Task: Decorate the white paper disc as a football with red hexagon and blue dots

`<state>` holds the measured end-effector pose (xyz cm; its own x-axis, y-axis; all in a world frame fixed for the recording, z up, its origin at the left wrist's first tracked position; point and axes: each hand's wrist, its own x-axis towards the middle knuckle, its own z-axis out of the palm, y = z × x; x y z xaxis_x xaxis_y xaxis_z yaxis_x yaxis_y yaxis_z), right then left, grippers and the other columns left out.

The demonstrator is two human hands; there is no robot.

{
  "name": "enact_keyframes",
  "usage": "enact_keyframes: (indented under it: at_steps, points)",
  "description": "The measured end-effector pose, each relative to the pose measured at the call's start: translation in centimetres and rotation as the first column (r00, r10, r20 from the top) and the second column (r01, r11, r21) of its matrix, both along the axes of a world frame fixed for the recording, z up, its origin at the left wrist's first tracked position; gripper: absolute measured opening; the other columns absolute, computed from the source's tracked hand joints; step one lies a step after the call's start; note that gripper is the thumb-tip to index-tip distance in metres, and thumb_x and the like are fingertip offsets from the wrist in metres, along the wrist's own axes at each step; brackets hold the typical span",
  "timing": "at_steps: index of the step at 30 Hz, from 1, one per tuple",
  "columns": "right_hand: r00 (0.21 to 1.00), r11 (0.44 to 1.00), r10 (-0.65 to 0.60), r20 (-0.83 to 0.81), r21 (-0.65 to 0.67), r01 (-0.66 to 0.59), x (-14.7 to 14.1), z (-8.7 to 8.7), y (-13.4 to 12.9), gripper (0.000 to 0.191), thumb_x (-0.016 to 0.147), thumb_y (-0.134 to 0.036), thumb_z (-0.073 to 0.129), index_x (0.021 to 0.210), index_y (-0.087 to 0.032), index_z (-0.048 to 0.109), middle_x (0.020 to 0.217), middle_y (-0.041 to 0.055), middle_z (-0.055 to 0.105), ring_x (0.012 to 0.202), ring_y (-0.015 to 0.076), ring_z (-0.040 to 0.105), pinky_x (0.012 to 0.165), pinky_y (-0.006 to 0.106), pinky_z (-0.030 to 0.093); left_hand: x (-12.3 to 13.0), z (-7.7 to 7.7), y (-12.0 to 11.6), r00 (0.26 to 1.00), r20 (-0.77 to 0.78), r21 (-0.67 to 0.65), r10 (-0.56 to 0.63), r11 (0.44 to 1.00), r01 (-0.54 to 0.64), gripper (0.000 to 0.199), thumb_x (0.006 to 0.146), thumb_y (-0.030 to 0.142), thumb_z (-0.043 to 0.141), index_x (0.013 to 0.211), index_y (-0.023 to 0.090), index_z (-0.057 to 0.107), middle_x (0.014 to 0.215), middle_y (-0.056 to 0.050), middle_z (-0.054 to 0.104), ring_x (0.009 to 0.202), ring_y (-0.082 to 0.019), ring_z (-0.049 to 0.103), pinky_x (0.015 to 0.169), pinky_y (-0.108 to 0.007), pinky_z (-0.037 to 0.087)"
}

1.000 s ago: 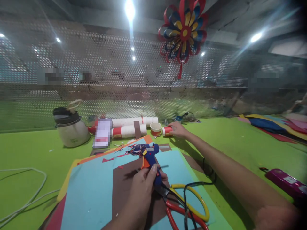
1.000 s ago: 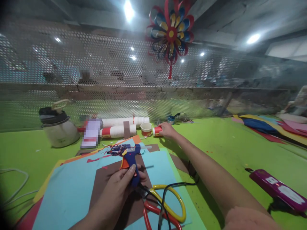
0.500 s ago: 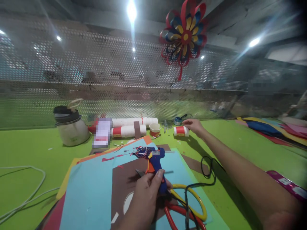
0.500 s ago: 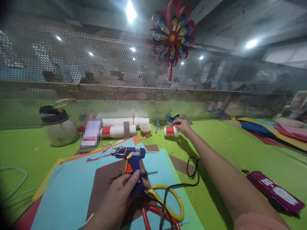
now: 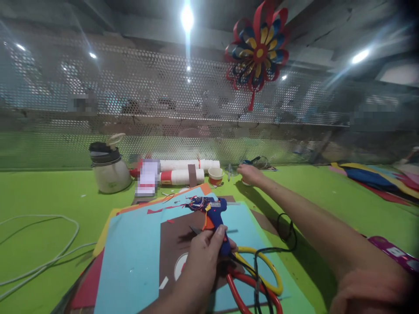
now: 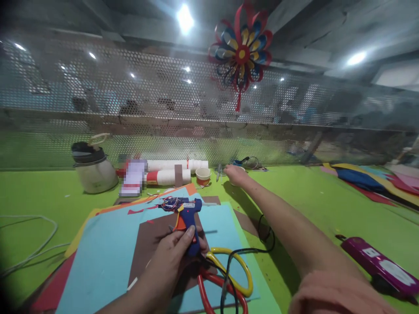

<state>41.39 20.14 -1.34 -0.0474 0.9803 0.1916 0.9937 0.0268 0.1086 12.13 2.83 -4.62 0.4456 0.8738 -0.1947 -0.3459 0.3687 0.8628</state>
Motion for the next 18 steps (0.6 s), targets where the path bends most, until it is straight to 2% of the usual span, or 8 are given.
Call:
enact_keyframes:
  at_steps: [6, 10, 14, 18]
  points:
    - [0.999, 0.996, 0.032, 0.021, 0.084, -0.034, 0.3, 0.5, -1.3, 0.032, 0.093, -0.032, 0.058, 0.121, -0.017, 0.059, 0.124, 0.0103, 0.060, 0.104, 0.0217, 0.062, 0.088, 0.043, 0.053, 0.1, 0.7, -0.5, 0.999, 0.005, -0.070, -0.032, 0.997, 0.033, 0.053, 0.072, 0.060, 0.073, 0.093, 0.012, 0.063, 0.082, -0.010, 0.069, 0.058, -0.017, 0.064, 0.044, -0.024, 0.045]
    - [0.997, 0.980, 0.006, -0.083, 0.199, 0.010, -0.4, 1.1, -3.3, 0.032, 0.093, -0.033, 0.058, 0.121, -0.017, 0.058, 0.123, 0.0094, 0.060, 0.104, 0.0219, 0.062, 0.087, 0.044, 0.053, -0.1, 1.2, -0.5, 1.000, 0.008, -0.011, -0.027, 1.000, 0.027, 0.047, 0.075, 0.057, 0.071, 0.089, 0.012, 0.062, 0.076, -0.008, 0.068, 0.053, -0.016, 0.062, 0.046, -0.025, 0.047]
    - [0.969, 0.961, 0.034, -0.244, 0.274, 0.035, -1.4, 1.4, -7.0, 0.026, 0.093, -0.033, 0.058, 0.113, -0.016, 0.062, 0.114, 0.0079, 0.064, 0.097, 0.0193, 0.064, 0.085, 0.041, 0.054, -0.7, 2.3, 0.9, 0.999, 0.025, 0.050, 0.022, 0.999, -0.023, 0.037, 0.079, 0.047, 0.072, 0.081, 0.012, 0.062, 0.073, -0.008, 0.068, 0.055, -0.014, 0.061, 0.053, -0.025, 0.049]
    - [0.915, 0.944, 0.106, -0.390, 0.328, 0.030, -3.1, 1.2, -11.8, 0.020, 0.090, -0.026, 0.058, 0.097, -0.014, 0.071, 0.096, 0.0078, 0.073, 0.083, 0.0188, 0.068, 0.079, 0.035, 0.054, -1.4, 3.7, 2.6, 0.992, 0.040, 0.108, 0.117, 0.987, -0.120, 0.026, 0.087, 0.037, 0.066, 0.085, 0.011, 0.062, 0.073, -0.006, 0.069, 0.068, -0.015, 0.066, 0.066, -0.024, 0.051]
